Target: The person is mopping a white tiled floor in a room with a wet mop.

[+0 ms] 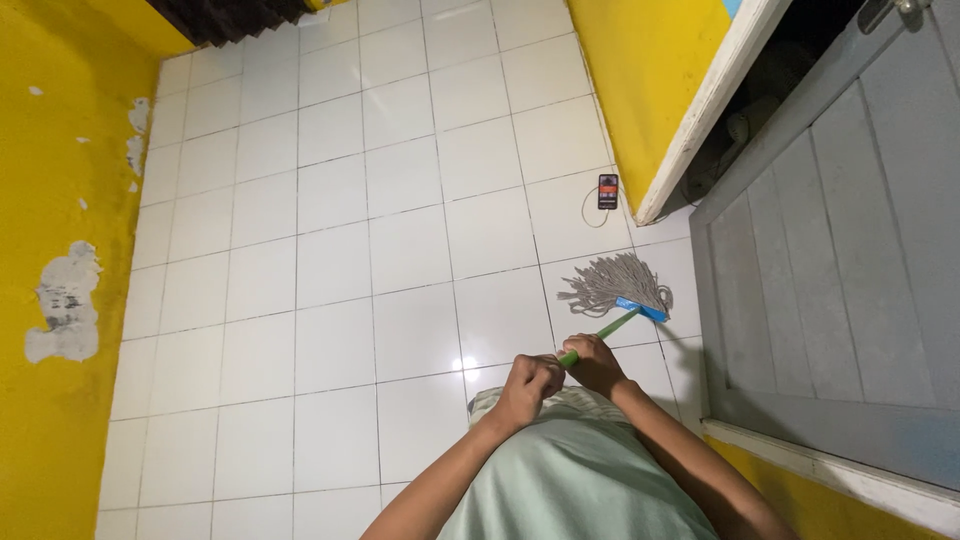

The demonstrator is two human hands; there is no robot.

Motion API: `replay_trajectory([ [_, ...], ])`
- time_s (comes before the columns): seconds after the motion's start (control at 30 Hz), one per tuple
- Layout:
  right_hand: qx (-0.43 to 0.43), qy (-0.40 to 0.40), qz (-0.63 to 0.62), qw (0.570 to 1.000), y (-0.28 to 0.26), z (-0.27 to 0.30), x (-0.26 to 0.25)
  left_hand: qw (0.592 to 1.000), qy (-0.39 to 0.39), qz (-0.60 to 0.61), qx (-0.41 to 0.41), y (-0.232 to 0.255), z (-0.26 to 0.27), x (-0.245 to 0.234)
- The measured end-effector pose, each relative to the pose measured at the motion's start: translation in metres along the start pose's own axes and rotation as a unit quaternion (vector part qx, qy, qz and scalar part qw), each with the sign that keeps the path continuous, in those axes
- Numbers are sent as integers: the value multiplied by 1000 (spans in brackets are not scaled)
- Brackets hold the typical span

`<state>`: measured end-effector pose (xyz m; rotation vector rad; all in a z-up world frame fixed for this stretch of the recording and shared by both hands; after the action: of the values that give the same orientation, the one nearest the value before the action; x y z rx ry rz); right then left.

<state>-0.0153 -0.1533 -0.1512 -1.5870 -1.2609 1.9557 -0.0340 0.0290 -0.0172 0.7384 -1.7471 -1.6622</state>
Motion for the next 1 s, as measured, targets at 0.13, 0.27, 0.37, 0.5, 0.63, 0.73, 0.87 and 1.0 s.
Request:
replay_trajectory([
  [0.13, -2, 5, -19, 1000, 0, -1, 2, 1000, 1, 0, -2, 3, 5, 1],
  [0.27, 21, 2, -27, 999, 1, 5, 2, 1000, -9, -3, 1, 4, 6, 4],
  [0.37, 41, -1, -33, 999, 3, 7, 1, 1000, -21, -5, -9, 7, 4, 6],
  [0.5, 42, 7, -28, 999, 6, 10, 3, 999, -34, -21, -25, 9, 2, 7],
  [0.63, 58, 4, -34, 998, 5, 13, 0, 998, -47, -33, -35, 3, 1, 9],
  [0.73, 76, -5, -32, 997, 6, 14, 3, 997, -50, -41, -35, 9, 0, 9],
  [0.87, 65, 9, -23, 998, 10, 13, 5, 997, -47, -41, -41, 8, 0, 9],
  [1.0, 59, 14, -30, 998, 12, 11, 8, 997, -44, -45, -41, 7, 1, 5],
])
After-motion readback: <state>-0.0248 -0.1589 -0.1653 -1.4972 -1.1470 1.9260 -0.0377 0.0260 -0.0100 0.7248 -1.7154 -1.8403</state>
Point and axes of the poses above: each hand's wrist, its own z-axis away from the middle knuckle, its own x-axis out of the palm, y = z × x, the point moved 1 cm from there along -z, towards the middle knuckle, and after that the axes turned 10 degrees about -y, right-handed, at the moved point
